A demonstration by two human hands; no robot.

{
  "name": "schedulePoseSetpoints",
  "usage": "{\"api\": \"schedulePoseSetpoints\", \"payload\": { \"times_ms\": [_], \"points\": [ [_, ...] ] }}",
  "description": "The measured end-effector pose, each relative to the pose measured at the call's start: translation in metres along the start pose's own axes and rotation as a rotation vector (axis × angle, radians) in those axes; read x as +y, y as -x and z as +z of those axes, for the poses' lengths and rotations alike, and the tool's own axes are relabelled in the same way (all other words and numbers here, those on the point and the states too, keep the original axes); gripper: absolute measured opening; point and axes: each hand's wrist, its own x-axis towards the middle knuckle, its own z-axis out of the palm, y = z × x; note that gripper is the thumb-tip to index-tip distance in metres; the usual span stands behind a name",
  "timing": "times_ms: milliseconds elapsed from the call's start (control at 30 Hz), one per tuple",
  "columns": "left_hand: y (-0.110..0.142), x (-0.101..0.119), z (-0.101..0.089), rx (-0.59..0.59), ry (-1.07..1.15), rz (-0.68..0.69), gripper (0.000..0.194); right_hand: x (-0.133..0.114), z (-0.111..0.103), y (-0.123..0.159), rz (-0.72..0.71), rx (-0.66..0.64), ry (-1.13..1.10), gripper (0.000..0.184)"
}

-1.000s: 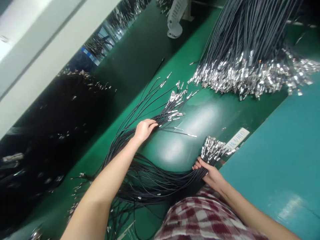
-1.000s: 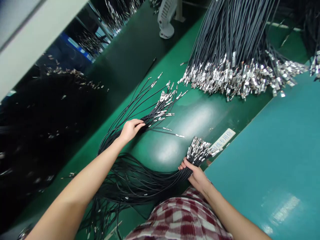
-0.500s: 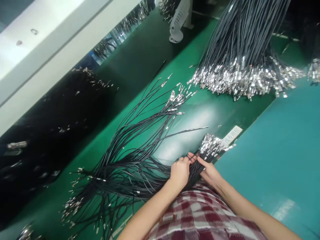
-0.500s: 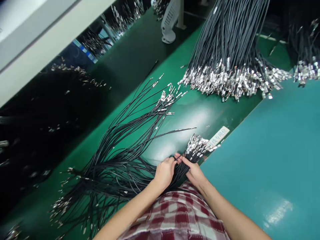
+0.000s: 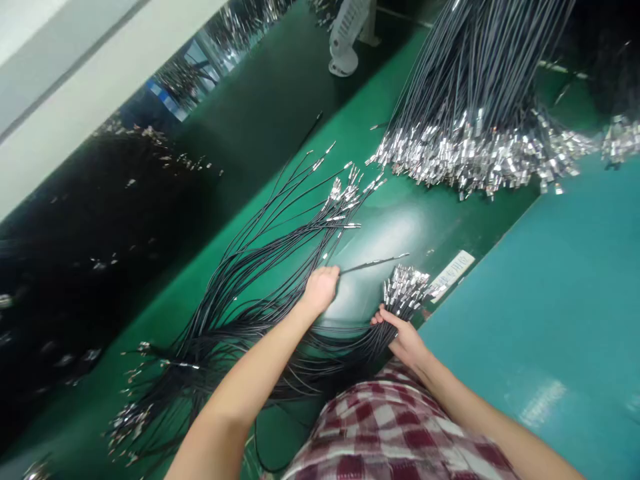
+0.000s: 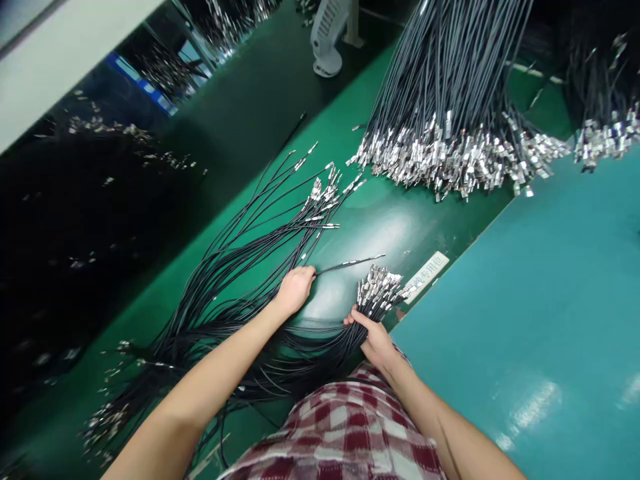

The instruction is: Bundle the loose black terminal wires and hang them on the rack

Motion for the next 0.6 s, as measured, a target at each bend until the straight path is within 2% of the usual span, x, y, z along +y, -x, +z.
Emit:
{"api": "schedulePoseSetpoints", "payload": {
  "times_ms": [167, 267, 333, 433, 500, 600],
  "points": [
    [0.068, 0.028, 0.027, -0.04, 0.109, 0.056, 0.03, 0.0, -0.001, 0.0, 0.035, 0.001, 0.003, 0.03],
    [0.095, 0.046, 0.041, -0.051, 0.106, 0.03, 0.032, 0.0, 0.003, 0.003, -0.001, 0.032, 0.045, 0.033],
    [0.102, 0.051, 0.043, -0.04, 0.097, 0.043, 0.031, -0.001, 0.01, 0.006, -0.022, 0.033, 0.089, 0.033],
    [0.107, 0.051, 0.034, -0.066, 0.085, 0.106, 0.028, -0.002, 0.025, 0.01, -0.017, 0.007, 0.139, 0.035],
    [0.106, 0.047, 0.023, -0.075, 0.113, 0.161, 0.028, -0.002, 0.034, 0.013, -0.021, 0.034, 0.147, 0.039],
    [0.092, 0.031, 0.006, -0.037, 0.169, 0.216, 0.039, -0.001, 0.037, 0.017, -0.045, 0.052, 0.132, 0.04]
  ]
}}
